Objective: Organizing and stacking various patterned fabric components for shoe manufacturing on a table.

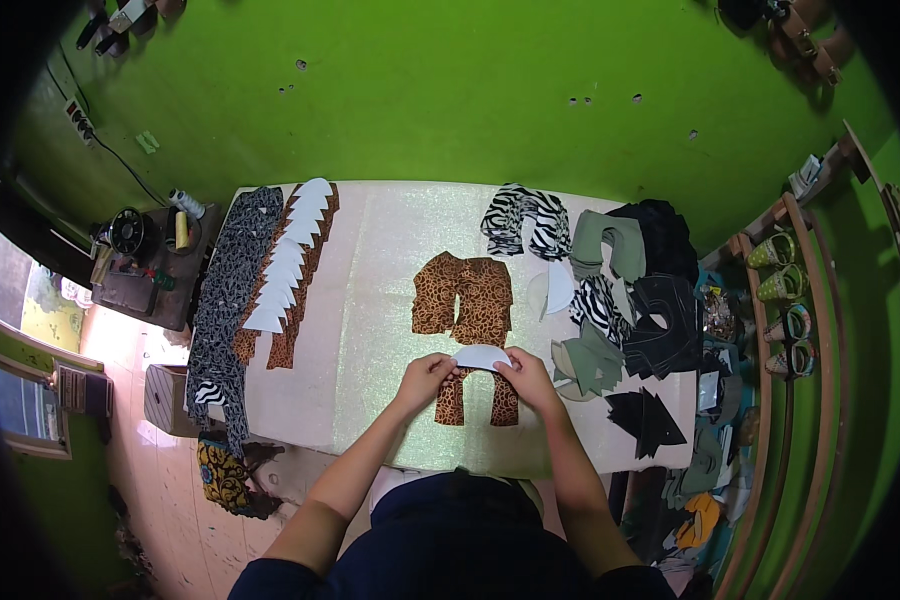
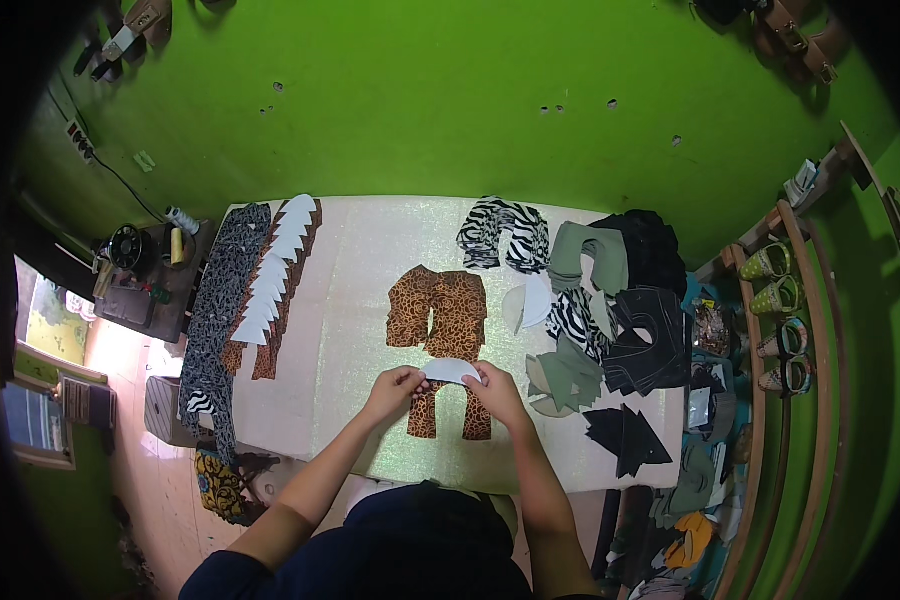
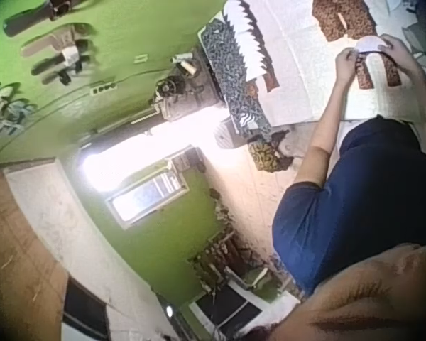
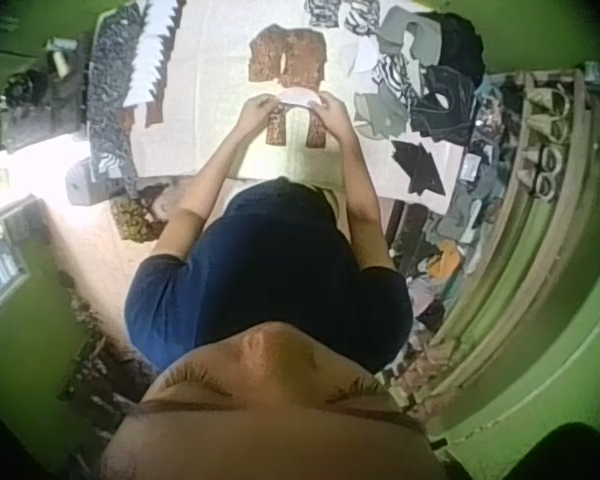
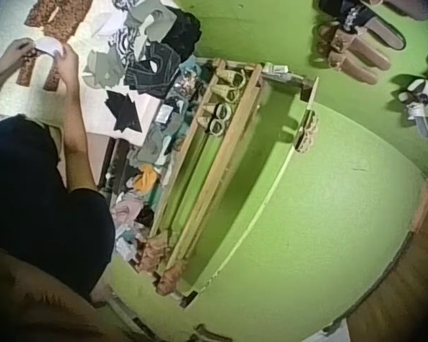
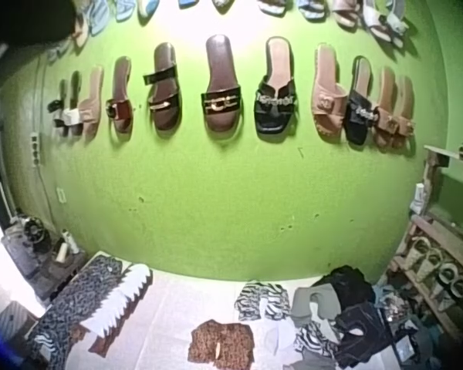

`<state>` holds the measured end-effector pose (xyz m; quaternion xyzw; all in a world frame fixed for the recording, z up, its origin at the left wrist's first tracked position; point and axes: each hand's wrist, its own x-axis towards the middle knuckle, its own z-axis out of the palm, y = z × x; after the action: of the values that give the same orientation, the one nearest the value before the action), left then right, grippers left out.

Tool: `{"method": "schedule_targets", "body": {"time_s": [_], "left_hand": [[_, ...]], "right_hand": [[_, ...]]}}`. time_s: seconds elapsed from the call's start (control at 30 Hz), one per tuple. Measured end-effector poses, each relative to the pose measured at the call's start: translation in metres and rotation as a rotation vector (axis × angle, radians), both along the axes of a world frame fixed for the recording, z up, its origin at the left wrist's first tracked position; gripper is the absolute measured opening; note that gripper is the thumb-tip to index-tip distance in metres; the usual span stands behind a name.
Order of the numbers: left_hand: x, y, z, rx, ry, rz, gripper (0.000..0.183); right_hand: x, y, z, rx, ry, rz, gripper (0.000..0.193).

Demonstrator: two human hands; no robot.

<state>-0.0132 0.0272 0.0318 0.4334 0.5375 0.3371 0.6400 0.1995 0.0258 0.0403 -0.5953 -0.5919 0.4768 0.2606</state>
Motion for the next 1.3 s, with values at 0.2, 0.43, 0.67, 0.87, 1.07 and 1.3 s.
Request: {"method": "schedule_targets", "body": {"time_s": [0.2,0.43,0.67,0.87,1.07,1.3], "left_hand": [[-0.007,-0.009,-0.005,0.085,0.305,-0.085,0.019],[-0.004,-0.012,0.000,0.119,0.611,-0.161,0.024],[0.000,-0.011,0.005,0.102,0.771,-0.195,0.025],[0.003,-0.010,0.004,0.079,0.813,-0.216,0.025],[0.005,-0.006,0.004,0.074,0.852,-0.254,0.023],[0.008,-0.001,0.004,0.035,0.932,-0.299,0.026]], "right_hand": [[-0.003,-0.012,0.000,-0.009,-0.056,-0.079,0.024],[-0.009,-0.020,-0.014,0.119,-0.101,-0.154,0.022],[-0.018,-0.026,-0.022,0.298,-0.317,-0.148,0.027],[-0.020,-0.026,-0.022,0.360,-0.371,-0.135,0.027],[-0.021,-0.026,-0.029,0.412,-0.443,-0.115,0.027],[-0.026,-0.028,-0.023,0.365,-0.495,-0.143,0.029]]}}
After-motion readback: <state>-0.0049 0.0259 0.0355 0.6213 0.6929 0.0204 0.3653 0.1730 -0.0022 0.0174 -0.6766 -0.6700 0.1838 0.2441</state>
